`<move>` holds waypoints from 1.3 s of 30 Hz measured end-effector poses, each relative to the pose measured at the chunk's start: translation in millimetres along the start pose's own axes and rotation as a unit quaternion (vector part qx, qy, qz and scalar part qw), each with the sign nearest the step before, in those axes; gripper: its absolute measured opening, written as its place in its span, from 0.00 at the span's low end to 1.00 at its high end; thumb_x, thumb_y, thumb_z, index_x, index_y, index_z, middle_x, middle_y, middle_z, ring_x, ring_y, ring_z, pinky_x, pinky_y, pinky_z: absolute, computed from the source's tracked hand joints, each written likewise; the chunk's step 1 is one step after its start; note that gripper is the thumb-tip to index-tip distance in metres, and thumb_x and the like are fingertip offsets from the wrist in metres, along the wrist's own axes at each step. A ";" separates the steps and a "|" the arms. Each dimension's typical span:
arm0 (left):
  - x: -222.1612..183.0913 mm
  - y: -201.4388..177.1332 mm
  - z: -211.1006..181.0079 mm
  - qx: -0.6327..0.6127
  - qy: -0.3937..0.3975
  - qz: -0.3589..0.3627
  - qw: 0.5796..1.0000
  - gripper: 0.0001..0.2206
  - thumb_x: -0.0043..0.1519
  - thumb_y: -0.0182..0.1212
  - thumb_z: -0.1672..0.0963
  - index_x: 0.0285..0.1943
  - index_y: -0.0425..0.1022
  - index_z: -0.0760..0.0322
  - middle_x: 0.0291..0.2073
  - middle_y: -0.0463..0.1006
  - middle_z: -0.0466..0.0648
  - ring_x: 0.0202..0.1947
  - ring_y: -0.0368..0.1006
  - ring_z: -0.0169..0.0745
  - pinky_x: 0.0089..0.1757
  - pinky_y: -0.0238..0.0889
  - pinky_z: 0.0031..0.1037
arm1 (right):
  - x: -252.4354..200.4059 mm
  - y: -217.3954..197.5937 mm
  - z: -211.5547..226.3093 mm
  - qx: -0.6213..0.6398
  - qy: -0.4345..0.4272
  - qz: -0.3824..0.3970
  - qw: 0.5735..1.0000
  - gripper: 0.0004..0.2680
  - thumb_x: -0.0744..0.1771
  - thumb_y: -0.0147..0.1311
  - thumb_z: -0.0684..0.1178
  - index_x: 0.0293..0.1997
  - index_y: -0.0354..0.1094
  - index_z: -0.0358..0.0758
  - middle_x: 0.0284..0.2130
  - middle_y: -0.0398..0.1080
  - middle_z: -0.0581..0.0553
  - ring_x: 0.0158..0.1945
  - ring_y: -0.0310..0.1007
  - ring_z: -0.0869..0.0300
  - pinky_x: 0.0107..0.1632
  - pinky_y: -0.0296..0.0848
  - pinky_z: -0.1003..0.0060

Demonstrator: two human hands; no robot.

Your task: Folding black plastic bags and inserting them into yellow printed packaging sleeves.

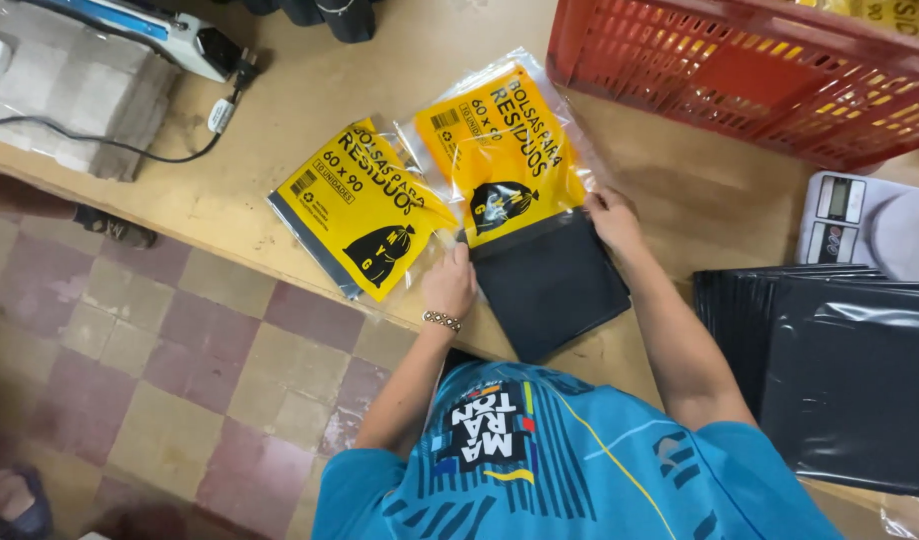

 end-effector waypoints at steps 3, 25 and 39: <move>-21.4 51.7 7.2 0.020 0.037 0.002 0.999 0.08 0.56 0.57 0.53 0.42 0.64 0.50 0.28 0.70 0.40 0.28 0.75 0.39 0.29 0.71 0.30 | -0.5 2.6 -17.6 -0.124 0.011 -0.002 0.992 0.14 0.70 0.48 0.60 0.52 0.74 0.42 0.41 0.76 0.40 0.50 0.75 0.46 0.51 0.73 0.50; -117.4 30.5 -36.7 -0.079 0.175 0.128 0.973 0.12 0.56 0.53 0.54 0.47 0.63 0.50 0.28 0.70 0.42 0.23 0.76 0.44 0.27 0.71 0.34 | -114.5 -20.6 -133.5 -0.074 0.003 0.031 0.997 0.11 0.69 0.50 0.54 0.42 0.75 0.38 0.37 0.75 0.33 0.47 0.74 0.41 0.48 0.70 0.47; -16.4 -194.3 -50.2 -0.241 0.161 -0.031 0.957 0.40 0.51 0.63 0.37 0.68 0.64 0.58 0.54 0.71 0.52 0.58 0.66 0.57 0.49 0.64 0.43 | -224.9 -69.0 57.8 0.499 -0.165 0.062 0.849 0.07 0.66 0.45 0.38 0.27 0.63 0.28 0.10 0.61 0.31 0.12 0.69 0.45 0.20 0.71 0.60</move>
Point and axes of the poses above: each hand's wrist, its own x-axis towards the middle knuckle, its own y-axis out of the palm, z = x × y, the point moved 4 cm from there along x, towards the middle knuckle
